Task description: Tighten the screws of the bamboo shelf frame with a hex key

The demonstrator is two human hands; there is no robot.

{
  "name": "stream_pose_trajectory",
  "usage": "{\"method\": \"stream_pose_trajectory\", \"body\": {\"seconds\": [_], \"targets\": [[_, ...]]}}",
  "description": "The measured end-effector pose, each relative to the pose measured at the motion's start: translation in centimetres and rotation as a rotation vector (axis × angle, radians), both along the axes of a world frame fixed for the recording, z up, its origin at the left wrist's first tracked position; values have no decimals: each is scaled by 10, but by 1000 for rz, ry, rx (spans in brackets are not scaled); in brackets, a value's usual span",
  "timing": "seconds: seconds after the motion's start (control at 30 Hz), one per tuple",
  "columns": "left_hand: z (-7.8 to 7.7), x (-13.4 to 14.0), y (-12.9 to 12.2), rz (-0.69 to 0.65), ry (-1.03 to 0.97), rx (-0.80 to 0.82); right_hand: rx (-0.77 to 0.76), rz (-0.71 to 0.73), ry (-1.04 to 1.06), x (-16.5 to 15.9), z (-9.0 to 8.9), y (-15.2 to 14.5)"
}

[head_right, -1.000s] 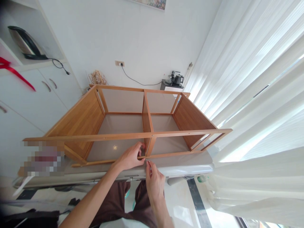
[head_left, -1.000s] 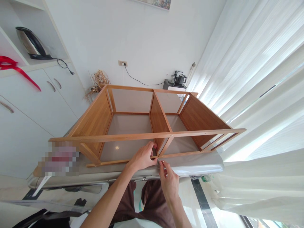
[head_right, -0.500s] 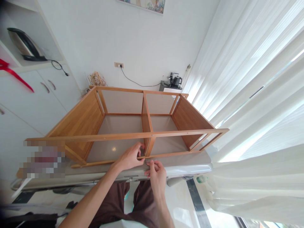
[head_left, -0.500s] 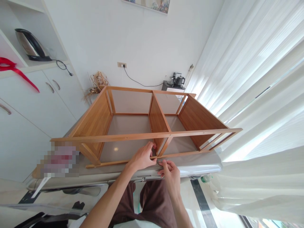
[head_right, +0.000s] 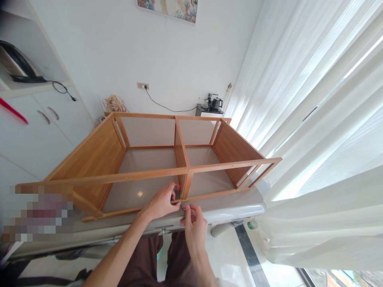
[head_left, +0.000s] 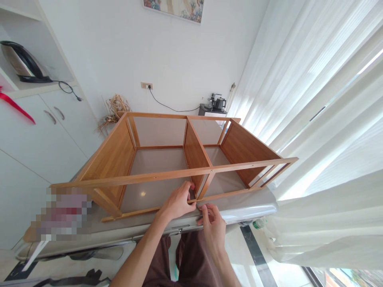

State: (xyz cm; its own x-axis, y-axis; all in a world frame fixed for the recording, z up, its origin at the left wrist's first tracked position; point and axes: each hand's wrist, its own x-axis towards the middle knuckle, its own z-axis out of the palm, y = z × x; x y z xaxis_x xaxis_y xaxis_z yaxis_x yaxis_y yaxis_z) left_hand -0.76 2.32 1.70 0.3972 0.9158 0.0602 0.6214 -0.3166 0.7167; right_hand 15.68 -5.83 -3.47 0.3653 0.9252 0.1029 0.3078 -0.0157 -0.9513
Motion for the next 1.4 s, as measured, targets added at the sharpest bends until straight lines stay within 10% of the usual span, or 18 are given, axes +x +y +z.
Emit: {"method": "stream_pose_trajectory", "body": {"seconds": [0.53, 0.83, 1.4], "targets": [[2, 0, -2, 1, -14, -6, 103, 33, -553, 2, -6, -1], [-2, 0, -1, 0, -24, 17, -56, 37, 148, 4, 11, 9], [-5, -1, 0, 1, -26, 25, -18, -25, 56, -6, 3, 2]]}}
